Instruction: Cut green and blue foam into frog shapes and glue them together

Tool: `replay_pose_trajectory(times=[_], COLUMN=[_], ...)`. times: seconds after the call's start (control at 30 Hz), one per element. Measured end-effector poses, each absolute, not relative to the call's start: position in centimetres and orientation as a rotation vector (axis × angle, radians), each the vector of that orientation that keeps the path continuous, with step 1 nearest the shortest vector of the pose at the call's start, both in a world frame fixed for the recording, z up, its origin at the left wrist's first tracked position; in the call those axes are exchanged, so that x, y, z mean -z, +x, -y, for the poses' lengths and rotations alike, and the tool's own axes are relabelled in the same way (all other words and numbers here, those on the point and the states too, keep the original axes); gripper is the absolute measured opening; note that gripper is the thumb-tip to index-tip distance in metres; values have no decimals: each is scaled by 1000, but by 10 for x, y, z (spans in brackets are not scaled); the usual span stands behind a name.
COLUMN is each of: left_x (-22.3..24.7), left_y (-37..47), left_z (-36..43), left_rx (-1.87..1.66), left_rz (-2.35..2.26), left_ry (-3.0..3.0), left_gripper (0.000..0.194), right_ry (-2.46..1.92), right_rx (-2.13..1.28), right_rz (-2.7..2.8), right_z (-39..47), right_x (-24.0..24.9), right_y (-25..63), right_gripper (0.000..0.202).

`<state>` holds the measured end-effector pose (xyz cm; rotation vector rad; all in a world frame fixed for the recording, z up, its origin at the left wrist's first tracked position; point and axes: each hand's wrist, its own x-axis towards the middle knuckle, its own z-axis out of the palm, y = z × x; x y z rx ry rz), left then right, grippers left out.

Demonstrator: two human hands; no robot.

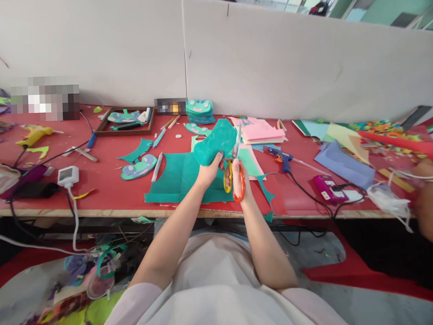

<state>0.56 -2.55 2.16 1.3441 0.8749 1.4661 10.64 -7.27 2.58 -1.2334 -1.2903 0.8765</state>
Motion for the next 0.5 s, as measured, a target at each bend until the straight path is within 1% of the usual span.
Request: replay_pose_trajectory(times=[0.5], left_x=[-28], left_y=[5], left_z=[29], left_rx=[-1566], left_rz=[-876], left_ry=[1200], left_gripper=[44], right_ry=[-1188], right_rx=[-1020], right_rz=[1195], right_z=[80], right_x=[-25], right_y=[112], right_gripper=[48])
